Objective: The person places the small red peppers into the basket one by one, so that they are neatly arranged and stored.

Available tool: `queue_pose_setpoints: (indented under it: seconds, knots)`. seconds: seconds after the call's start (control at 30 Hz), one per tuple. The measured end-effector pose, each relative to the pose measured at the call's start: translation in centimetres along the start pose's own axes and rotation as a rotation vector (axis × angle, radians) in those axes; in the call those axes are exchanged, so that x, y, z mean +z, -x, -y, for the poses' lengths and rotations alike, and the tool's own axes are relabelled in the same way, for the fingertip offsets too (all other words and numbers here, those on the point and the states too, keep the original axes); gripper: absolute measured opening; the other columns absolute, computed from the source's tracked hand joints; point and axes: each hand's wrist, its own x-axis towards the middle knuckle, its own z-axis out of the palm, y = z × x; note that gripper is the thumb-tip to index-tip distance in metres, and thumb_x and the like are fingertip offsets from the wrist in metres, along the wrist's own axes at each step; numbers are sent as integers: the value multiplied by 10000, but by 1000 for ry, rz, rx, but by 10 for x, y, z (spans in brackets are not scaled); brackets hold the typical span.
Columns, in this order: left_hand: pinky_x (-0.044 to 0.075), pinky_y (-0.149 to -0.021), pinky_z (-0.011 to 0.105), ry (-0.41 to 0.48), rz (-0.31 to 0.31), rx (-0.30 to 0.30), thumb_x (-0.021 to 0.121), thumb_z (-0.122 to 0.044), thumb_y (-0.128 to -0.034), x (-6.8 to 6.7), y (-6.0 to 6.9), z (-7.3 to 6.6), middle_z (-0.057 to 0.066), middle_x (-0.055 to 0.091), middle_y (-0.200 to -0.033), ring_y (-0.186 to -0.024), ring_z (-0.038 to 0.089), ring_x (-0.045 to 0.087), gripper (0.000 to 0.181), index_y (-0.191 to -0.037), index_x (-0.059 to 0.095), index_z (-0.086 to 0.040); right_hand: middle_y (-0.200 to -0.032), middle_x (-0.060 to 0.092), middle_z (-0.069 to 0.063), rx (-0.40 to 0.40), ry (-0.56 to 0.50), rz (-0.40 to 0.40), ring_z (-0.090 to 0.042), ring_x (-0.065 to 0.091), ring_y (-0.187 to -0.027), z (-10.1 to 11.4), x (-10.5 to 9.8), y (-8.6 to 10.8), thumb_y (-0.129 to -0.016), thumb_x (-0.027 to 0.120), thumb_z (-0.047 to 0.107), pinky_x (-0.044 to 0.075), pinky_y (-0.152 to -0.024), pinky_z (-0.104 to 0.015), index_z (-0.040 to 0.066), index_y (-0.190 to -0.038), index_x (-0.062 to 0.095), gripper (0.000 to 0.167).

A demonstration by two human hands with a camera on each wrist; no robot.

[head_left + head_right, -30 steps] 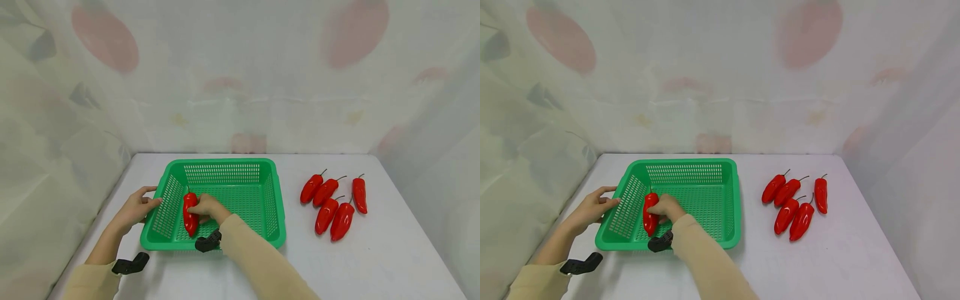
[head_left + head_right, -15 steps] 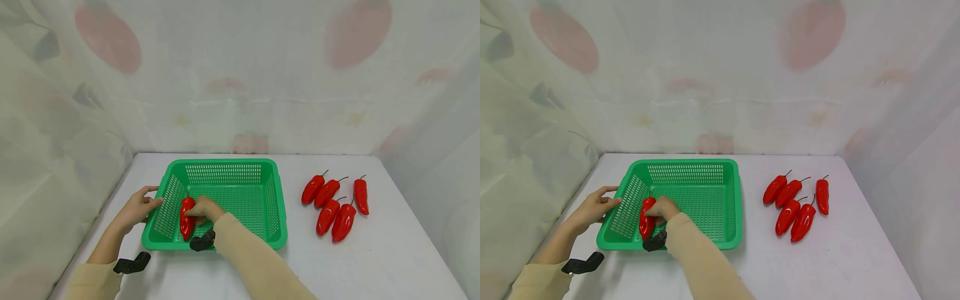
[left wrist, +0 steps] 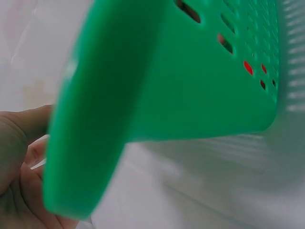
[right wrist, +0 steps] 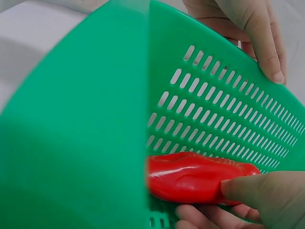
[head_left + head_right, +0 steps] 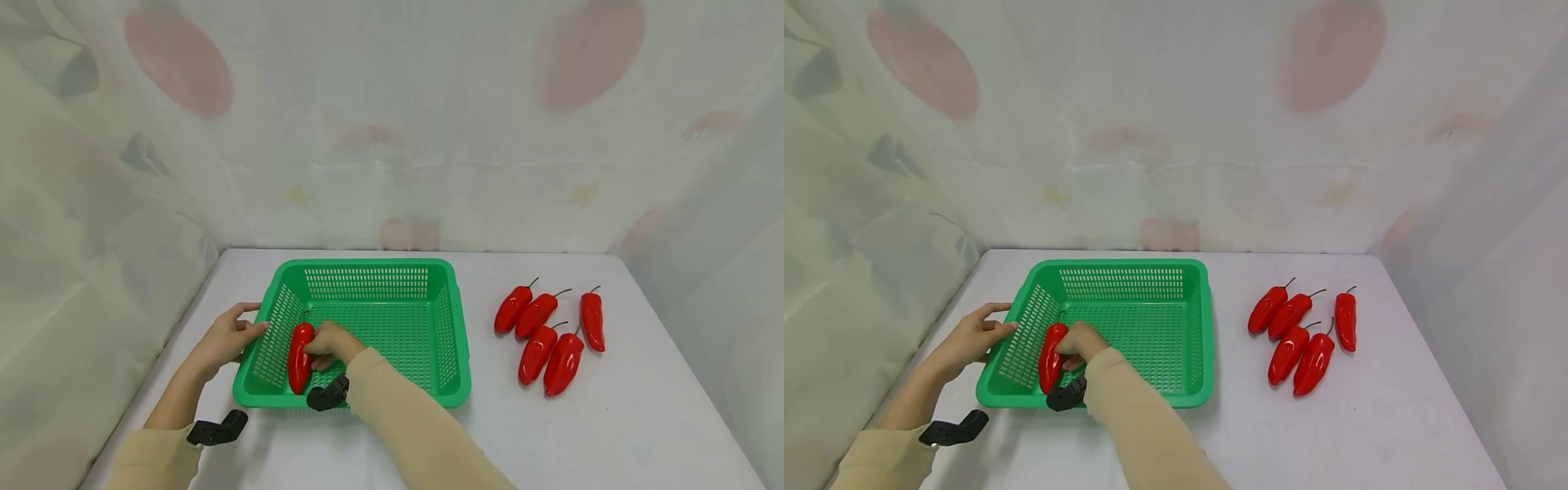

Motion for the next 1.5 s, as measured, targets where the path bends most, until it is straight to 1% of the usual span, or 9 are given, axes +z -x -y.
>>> queue_pose_setpoints:
  seconds: [0.13, 0.3, 0.43, 0.57, 0.87, 1.0, 1.13, 1.27, 1.5]
  knots:
    - [567, -604, 395, -1, 3, 6, 535, -302, -934, 0, -2, 0, 237, 600, -982, -706, 224, 656, 641, -1415, 222, -18, -830, 641, -211, 9, -6, 16, -356, 660, -862, 0, -1, -1, -904, 541, 35, 549, -750, -409, -29, -868, 584, 85]
    - [567, -609, 398, -7, 5, 15, 537, -312, -932, 0, -4, -1, 249, 596, -1002, -712, 224, 656, 647, -1414, 222, -18, -895, 658, -206, -6, 96, 35, -334, 663, -878, 0, -7, -2, -918, 537, 82, 550, -756, -400, -53, -923, 609, 154]
    - [567, -609, 401, -6, 5, 12, 535, -299, -935, 1, -5, -2, 254, 592, -1008, -712, 223, 656, 637, -1415, 223, -19, -977, 649, -191, -33, 146, 44, -327, 660, -889, 0, -15, -2, -924, 542, 126, 551, -757, -401, -73, -1133, 553, 289]
    - [567, -605, 398, -8, 4, 1, 532, -290, -936, 3, -6, -3, 244, 595, -995, -706, 218, 656, 634, -1417, 221, -17, -1053, 611, -152, -68, 192, 9, -297, 652, -894, -1, -24, -2, -916, 565, 182, 553, -744, -388, -7, -1315, 429, 462]
    - [567, -604, 395, -9, 9, -8, 537, -315, -932, 2, -4, -1, 215, 600, -962, -710, 219, 648, 650, -1419, 222, -23, -1091, 592, -126, -252, 352, -47, -272, 641, -852, 3, -43, -2, -928, 540, 255, 561, -679, -355, 34, -1296, 463, 437]
    - [567, -603, 394, -2, 11, -10, 542, -325, -928, 1, -2, 1, 208, 599, -954, -710, 218, 647, 663, -1420, 217, -22, -1177, 585, -96, -297, 508, -60, -253, 658, -783, 8, -50, 3, -929, 531, 290, 538, -625, -281, 74, -1280, 488, 414]
    - [567, -612, 396, 9, 15, -11, 543, -317, -929, 0, 1, 3, 211, 599, -964, -715, 224, 651, 666, -1421, 209, -17, -1098, 630, -50, -352, 654, -98, -173, 639, -785, 10, -58, 7, -922, 535, 320, 482, -625, -228, 116, -1260, 515, 396]
    - [567, -610, 398, 4, 12, -10, 541, -314, -930, -1, 0, 2, 210, 601, -963, -712, 224, 654, 666, -1423, 206, -16, -1048, 653, -26, -412, 701, -121, -131, 610, -884, 9, -68, 12, -917, 544, 328, 484, -739, -251, 122, -1251, 527, 392]
    - [567, -613, 394, 3, 18, -7, 539, -318, -931, 0, 0, -1, 221, 600, -978, -714, 223, 650, 672, -1423, 201, -9, -995, 668, -15, -491, 684, -125, -104, 624, -860, 9, -88, 24, -920, 547, 311, 485, -696, -227, 116, -1244, 526, 379]
